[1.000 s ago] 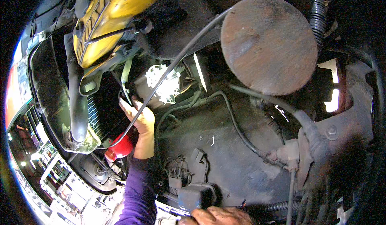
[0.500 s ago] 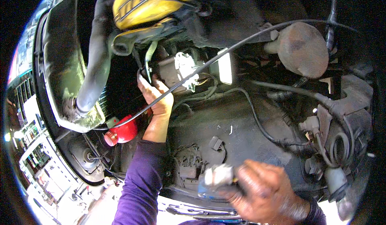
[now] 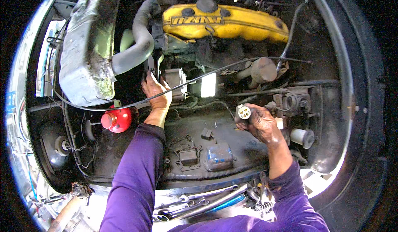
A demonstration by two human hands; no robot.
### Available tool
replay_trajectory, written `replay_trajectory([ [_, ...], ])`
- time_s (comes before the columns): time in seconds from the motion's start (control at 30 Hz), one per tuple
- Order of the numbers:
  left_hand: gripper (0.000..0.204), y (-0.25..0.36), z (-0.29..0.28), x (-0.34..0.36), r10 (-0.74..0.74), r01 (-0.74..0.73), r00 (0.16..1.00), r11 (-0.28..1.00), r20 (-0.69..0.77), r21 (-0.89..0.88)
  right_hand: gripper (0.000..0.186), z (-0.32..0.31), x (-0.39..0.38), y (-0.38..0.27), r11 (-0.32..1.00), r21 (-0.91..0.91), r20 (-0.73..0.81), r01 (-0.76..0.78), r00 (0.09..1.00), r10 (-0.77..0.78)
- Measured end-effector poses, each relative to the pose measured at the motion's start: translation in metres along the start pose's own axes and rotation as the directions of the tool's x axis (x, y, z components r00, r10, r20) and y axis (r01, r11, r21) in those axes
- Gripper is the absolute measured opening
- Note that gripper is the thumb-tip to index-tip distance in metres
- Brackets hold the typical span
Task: The person works under the hood of a car, using a wrench to loosen and remove bolts from a component near the alternator. They disconnect electrical connectors, remove a part, and then reattach the connectors and bolts.
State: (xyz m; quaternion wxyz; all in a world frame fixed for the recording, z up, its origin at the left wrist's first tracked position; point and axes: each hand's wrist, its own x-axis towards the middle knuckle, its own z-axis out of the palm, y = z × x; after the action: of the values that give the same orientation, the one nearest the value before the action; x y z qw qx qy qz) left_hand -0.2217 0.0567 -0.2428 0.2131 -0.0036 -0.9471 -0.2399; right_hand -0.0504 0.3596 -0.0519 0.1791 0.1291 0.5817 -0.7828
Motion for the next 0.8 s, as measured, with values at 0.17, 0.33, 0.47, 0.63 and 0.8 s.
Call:
replay_trajectory([
  [0.17, 0.069, 0.003, 0.000, -0.001, -0.058, 0.058, 0.998, 0.998, 0.024, -0.005, 0.056, -0.008, 0.007, 0.018, 0.974, 0.228, 0.073, -0.009, 0.997, -0.008],
  [0.33, 0.068, 0.006, -0.002, -0.001, -0.115, 0.116, 0.993, 0.993, 0.029, -0.024, 0.046, -0.010, 0.009, 0.021, 0.949, 0.317, 0.146, -0.006, 0.988, -0.042],
  [0.47, 0.066, 0.004, 0.000, -0.002, -0.075, 0.074, 0.997, 0.997, -0.020, -0.034, 0.042, -0.005, 0.010, 0.016, 0.943, 0.332, 0.158, 0.013, 0.985, -0.068],
  [0.63, 0.066, 0.002, 0.003, -0.002, -0.076, 0.075, 0.997, 0.997, -0.013, -0.021, 0.048, 0.006, 0.011, 0.012, 0.968, 0.252, -0.005, 0.020, 1.000, -0.019],
  [0.8, 0.066, 0.003, 0.001, -0.002, -0.084, 0.084, 0.996, 0.996, 0.008, -0.017, 0.045, 0.012, 0.014, 0.010, 0.971, 0.228, -0.008, 0.079, 0.997, -0.079],
])
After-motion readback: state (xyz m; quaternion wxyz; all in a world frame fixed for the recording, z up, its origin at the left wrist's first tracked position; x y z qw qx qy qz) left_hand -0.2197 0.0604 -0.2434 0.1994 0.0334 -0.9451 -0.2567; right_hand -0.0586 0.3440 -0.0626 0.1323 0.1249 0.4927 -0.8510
